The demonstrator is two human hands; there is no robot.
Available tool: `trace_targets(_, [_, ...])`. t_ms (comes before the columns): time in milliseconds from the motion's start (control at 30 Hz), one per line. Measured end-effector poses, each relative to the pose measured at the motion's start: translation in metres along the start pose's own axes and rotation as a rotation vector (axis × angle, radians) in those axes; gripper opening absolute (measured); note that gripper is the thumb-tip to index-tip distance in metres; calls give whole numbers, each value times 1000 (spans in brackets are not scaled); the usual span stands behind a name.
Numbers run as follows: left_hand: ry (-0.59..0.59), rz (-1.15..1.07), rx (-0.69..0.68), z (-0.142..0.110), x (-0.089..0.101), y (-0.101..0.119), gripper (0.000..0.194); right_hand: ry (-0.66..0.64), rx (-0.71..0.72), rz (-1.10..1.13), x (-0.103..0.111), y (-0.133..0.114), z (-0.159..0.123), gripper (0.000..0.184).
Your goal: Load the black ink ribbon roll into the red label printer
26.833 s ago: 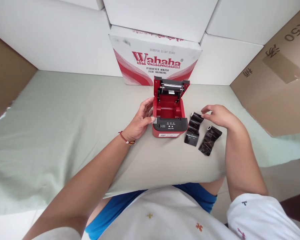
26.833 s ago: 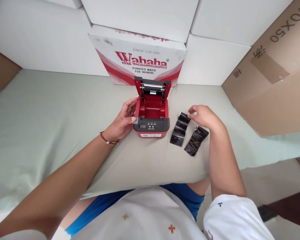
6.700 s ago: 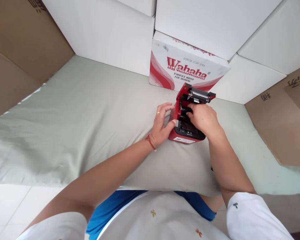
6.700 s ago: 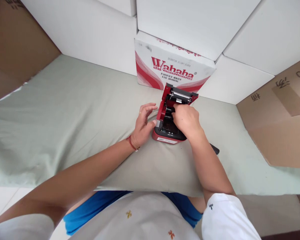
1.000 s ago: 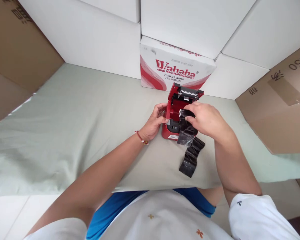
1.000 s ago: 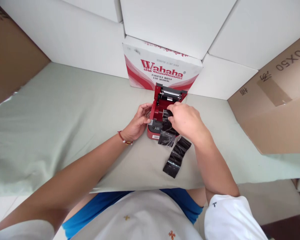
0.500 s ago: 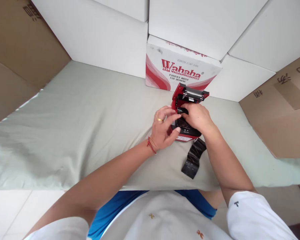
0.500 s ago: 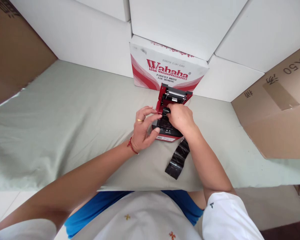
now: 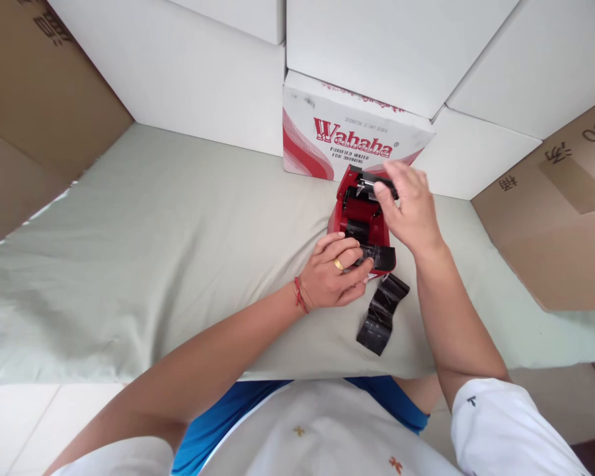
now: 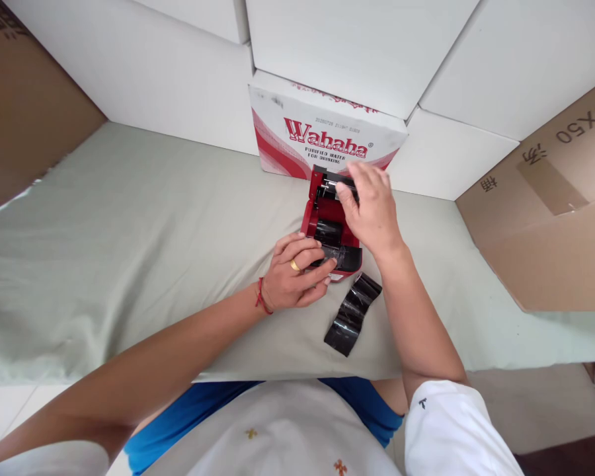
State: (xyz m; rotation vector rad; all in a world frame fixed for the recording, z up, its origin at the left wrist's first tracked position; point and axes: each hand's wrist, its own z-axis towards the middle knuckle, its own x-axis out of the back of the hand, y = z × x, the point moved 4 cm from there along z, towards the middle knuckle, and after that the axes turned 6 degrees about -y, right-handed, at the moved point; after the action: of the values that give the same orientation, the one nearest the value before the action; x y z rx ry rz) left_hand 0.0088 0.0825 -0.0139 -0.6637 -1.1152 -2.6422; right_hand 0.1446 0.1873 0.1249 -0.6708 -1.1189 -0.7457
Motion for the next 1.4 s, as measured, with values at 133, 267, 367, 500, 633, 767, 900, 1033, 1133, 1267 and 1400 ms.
trace_targets(133, [-2, 162, -77, -1, -6, 5, 37, -16, 66, 15, -14, 5, -16, 59])
trace_targets(267, [190, 557, -250, -3, -4, 20, 32, 47, 160, 131, -14, 1, -55, 49])
trace_targets(367, [332, 714, -346, -3, 1, 33, 23, 42, 244, 219, -20, -3, -80, 39])
trace_targets(500, [366, 726, -354, 1, 4, 42, 15, 111, 248, 292, -26, -4, -95, 34])
trace_targets(633, [364, 696, -341, 3, 2, 44, 15, 128, 213, 361, -26, -4, -95, 34])
trace_targets(767, [373, 634, -339, 3, 0, 41, 17, 108, 215, 381, -25, -4, -92, 33])
trace_targets(900, [356, 485, -259, -1, 1, 33, 29, 157, 211, 388, -29, -5, -92, 32])
trace_targets(1033, [422, 212, 18, -6, 13, 7, 41, 290, 168, 373, -41, -9, -100, 33])
trace_targets(1133, [476, -126, 306, -9, 19, -30, 45, 372, 196, 356, -49, -15, -112, 31])
trace_targets(1267, [376, -648, 507, -6, 12, -66, 68, 522, 258, 295, -50, -19, -126, 28])
trace_targets(1400, [248, -814, 449, 0, 11, -68, 93, 527, 293, 306, -52, -19, -127, 30])
